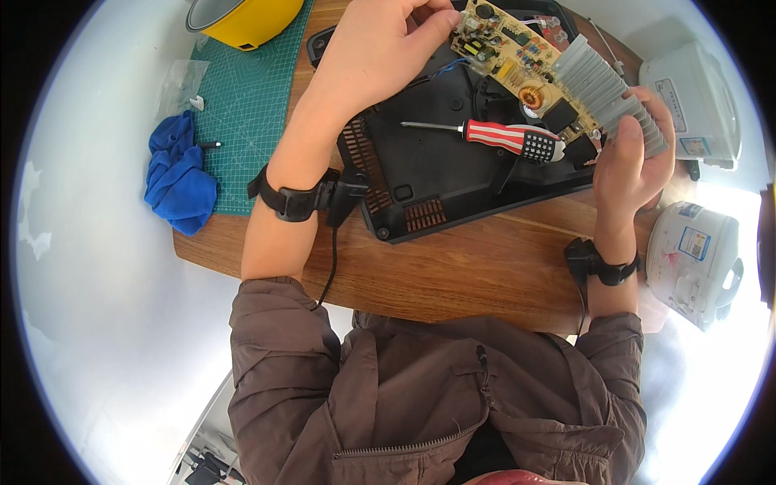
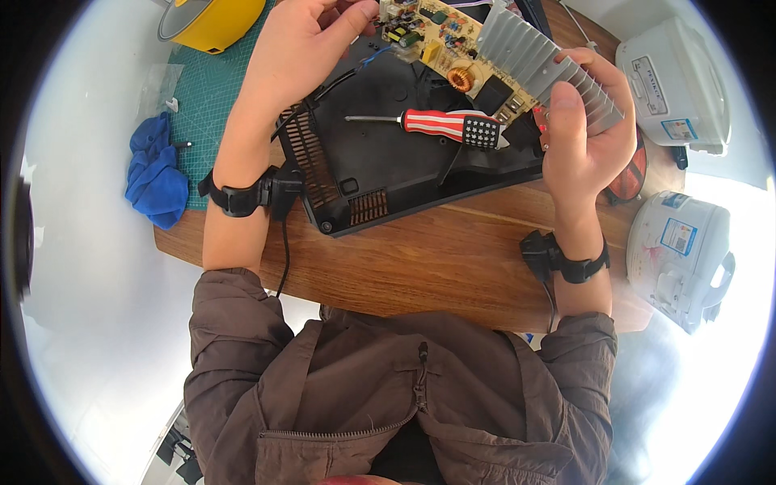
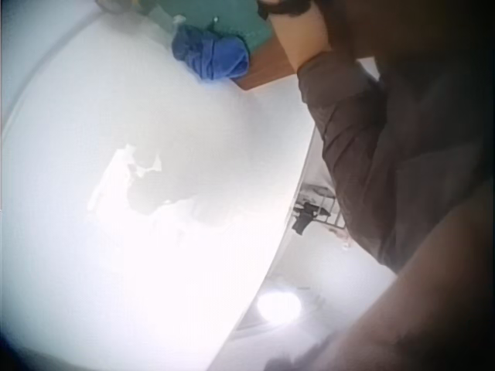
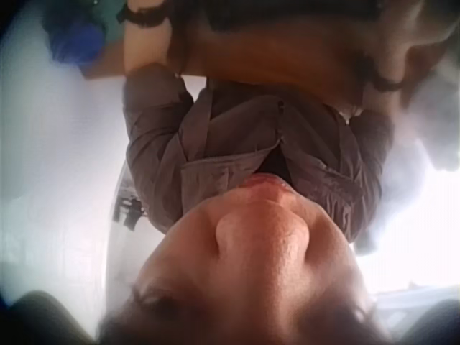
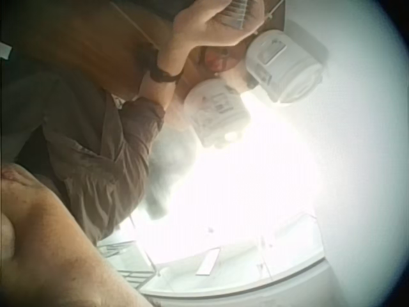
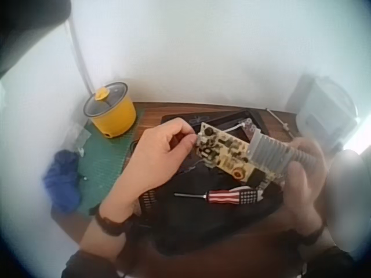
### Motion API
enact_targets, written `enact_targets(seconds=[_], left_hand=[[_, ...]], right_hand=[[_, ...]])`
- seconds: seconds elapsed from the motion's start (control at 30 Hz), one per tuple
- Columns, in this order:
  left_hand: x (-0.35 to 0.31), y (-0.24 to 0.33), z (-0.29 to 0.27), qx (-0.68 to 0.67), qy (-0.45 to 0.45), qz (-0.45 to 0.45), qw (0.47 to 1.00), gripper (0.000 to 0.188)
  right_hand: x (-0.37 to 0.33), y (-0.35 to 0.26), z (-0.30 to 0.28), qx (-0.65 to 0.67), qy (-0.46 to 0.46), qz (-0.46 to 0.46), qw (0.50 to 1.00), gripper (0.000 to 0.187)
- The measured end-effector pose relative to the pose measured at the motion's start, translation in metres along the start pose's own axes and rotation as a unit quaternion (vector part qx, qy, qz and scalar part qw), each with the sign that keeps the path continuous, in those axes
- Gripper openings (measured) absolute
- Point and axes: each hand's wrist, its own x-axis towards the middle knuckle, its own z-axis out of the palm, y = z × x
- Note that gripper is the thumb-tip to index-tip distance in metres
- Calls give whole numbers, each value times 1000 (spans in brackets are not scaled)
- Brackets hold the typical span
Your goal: The person disassembles a small black electronic device on a wooden table. They remove a circuit board, fan, and control panel using a screwdriver, placing each component on the table.
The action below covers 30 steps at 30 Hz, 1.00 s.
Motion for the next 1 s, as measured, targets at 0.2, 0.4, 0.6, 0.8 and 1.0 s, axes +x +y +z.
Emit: enact_targets(seconds=[0.2,0.4,0.6,0.8,1.0], left_hand=[[0,-4,1,-7,-2,7,1000,13],[1,0,-2,-43,-85,-63,993,14],[1,-12,-2,6,-83,6,996,15],[3,-16,0,9,-81,25,996,15],[2,-17,4,-17,-79,13,997,16]], right_hand=[[-4,-2,-3,33,-19,26,999,31],[-3,-3,-4,19,-34,10,999,31],[-7,-12,2,-24,-43,31,998,38],[-8,-18,7,-27,-47,16,998,37],[-10,-11,1,-16,-51,7,999,35]])
